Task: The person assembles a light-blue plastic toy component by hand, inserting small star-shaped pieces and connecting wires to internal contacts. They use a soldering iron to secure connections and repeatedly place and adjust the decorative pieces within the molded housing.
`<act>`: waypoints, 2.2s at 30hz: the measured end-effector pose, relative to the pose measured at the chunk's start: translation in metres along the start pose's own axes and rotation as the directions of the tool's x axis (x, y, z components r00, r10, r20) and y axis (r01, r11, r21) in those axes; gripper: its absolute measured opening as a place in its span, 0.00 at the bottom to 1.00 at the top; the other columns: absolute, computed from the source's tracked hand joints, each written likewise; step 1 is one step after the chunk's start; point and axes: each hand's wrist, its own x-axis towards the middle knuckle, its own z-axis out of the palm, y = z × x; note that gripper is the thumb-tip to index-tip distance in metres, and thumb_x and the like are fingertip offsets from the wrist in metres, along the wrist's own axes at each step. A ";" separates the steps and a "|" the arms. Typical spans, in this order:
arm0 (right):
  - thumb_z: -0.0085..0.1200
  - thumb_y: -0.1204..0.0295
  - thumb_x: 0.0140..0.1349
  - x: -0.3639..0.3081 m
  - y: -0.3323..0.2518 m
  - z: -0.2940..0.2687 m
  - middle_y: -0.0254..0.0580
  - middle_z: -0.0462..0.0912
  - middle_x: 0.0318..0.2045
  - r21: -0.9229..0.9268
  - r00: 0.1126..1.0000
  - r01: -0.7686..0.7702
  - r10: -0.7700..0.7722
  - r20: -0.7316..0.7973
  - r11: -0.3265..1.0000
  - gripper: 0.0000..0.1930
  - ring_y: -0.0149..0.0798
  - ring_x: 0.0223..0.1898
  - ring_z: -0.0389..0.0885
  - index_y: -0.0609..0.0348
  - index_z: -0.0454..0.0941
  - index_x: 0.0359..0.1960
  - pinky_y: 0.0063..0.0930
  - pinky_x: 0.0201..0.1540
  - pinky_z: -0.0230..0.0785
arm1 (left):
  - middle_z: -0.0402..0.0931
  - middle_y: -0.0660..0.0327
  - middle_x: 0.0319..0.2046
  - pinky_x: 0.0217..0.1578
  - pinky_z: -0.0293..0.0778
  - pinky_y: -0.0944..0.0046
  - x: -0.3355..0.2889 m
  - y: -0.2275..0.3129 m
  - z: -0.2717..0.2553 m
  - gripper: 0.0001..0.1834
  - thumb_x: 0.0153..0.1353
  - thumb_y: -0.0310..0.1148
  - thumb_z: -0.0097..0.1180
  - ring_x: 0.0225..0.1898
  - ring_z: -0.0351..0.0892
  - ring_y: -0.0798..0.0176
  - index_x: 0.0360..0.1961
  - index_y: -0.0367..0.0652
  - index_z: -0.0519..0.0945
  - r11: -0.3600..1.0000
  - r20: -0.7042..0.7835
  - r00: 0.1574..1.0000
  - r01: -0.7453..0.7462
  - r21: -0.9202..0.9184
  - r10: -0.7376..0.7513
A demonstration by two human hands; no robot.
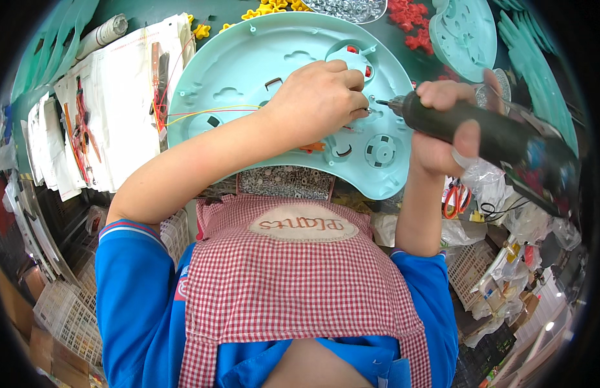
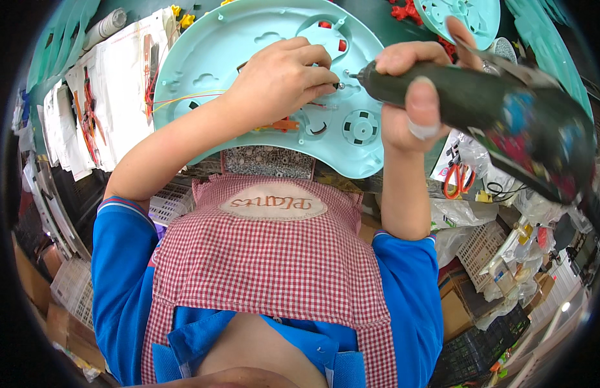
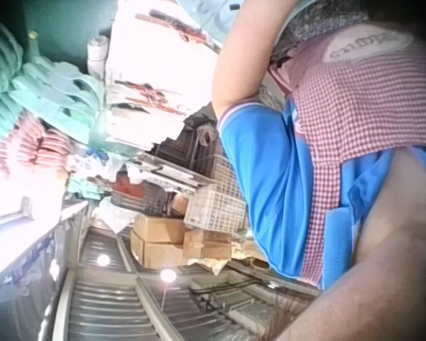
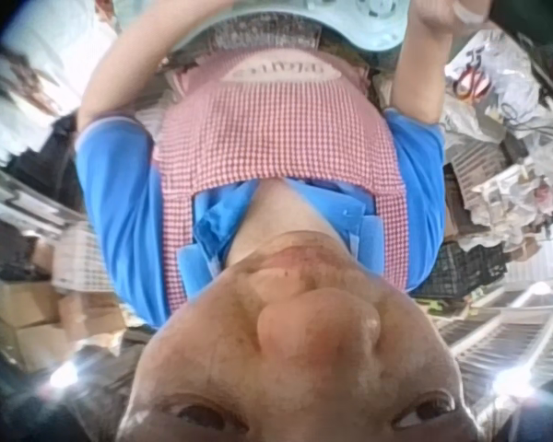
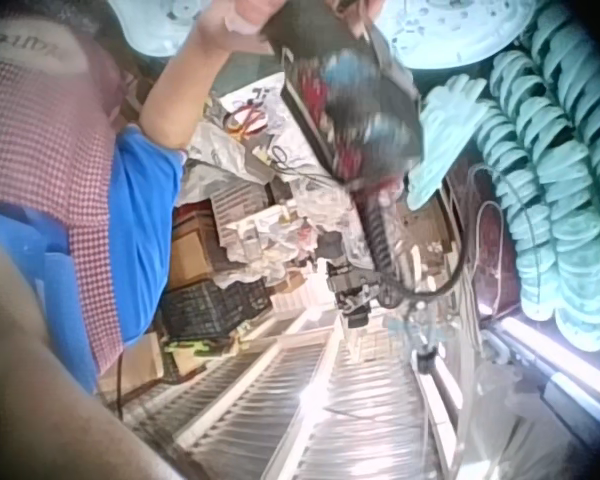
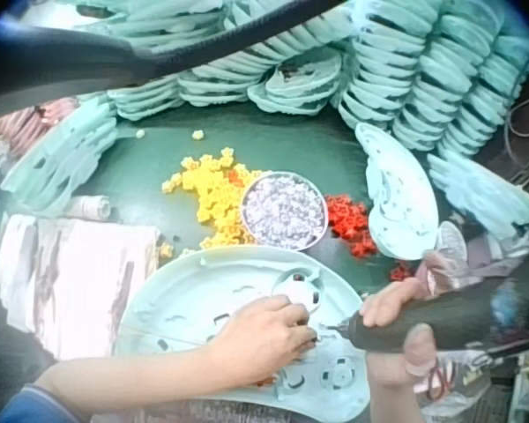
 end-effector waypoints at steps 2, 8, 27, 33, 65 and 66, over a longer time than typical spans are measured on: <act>0.61 0.56 0.58 0.001 0.002 -0.003 0.45 0.78 0.28 -0.021 1.000 -0.010 0.010 0.009 1.000 0.41 0.38 0.29 0.78 0.64 0.53 0.66 0.37 0.37 0.75 | 0.79 0.66 0.33 0.39 0.76 0.60 0.001 0.000 -0.004 0.06 0.49 0.30 0.65 0.37 0.77 0.60 0.30 0.46 0.85 0.998 0.040 0.998 0.053 -0.021 -0.053; 0.56 0.46 0.58 0.004 -0.027 -0.004 0.40 0.75 0.30 0.212 0.991 -0.019 -0.010 0.131 0.977 0.40 0.38 0.32 0.72 0.56 0.58 0.66 0.40 0.41 0.66 | 0.79 0.66 0.30 0.43 0.72 0.59 0.010 -0.002 -0.007 0.07 0.50 0.30 0.65 0.39 0.76 0.60 0.32 0.45 0.84 0.986 -0.062 0.997 0.039 -0.163 -0.049; 0.58 0.47 0.57 -0.005 -0.043 0.011 0.36 0.74 0.31 0.291 0.972 -0.060 -0.011 0.236 0.955 0.40 0.35 0.33 0.71 0.54 0.61 0.66 0.37 0.44 0.64 | 0.78 0.69 0.28 0.38 0.68 0.62 -0.019 0.005 -0.018 0.10 0.48 0.36 0.67 0.35 0.74 0.63 0.31 0.46 0.82 0.992 -0.072 0.997 -0.024 -0.127 0.015; 0.58 0.47 0.58 -0.008 -0.031 0.016 0.39 0.75 0.30 0.266 0.991 -0.026 -0.010 0.133 0.964 0.40 0.37 0.32 0.72 0.56 0.59 0.66 0.38 0.42 0.66 | 0.79 0.65 0.35 0.42 0.72 0.59 -0.020 0.010 -0.019 0.16 0.46 0.38 0.69 0.39 0.76 0.60 0.35 0.43 0.83 1.000 -0.156 0.987 0.024 -0.018 -0.027; 0.56 0.58 0.63 -0.030 -0.058 -0.081 0.44 0.80 0.32 -0.434 0.905 -0.202 -0.002 -0.426 0.878 0.29 0.39 0.32 0.77 0.64 0.64 0.59 0.39 0.39 0.74 | 0.79 0.64 0.32 0.32 0.76 0.58 -0.052 0.024 -0.038 0.05 0.53 0.33 0.62 0.35 0.79 0.56 0.30 0.46 0.83 0.926 0.146 0.918 0.352 0.134 -0.369; 0.57 0.62 0.64 -0.037 -0.054 -0.074 0.45 0.80 0.33 -0.520 0.919 -0.231 0.008 -0.395 0.822 0.27 0.40 0.34 0.78 0.66 0.64 0.58 0.40 0.42 0.74 | 0.79 0.64 0.31 0.30 0.76 0.58 -0.054 0.024 -0.040 0.05 0.53 0.33 0.61 0.33 0.79 0.56 0.29 0.46 0.83 0.929 0.096 0.926 0.355 0.104 -0.365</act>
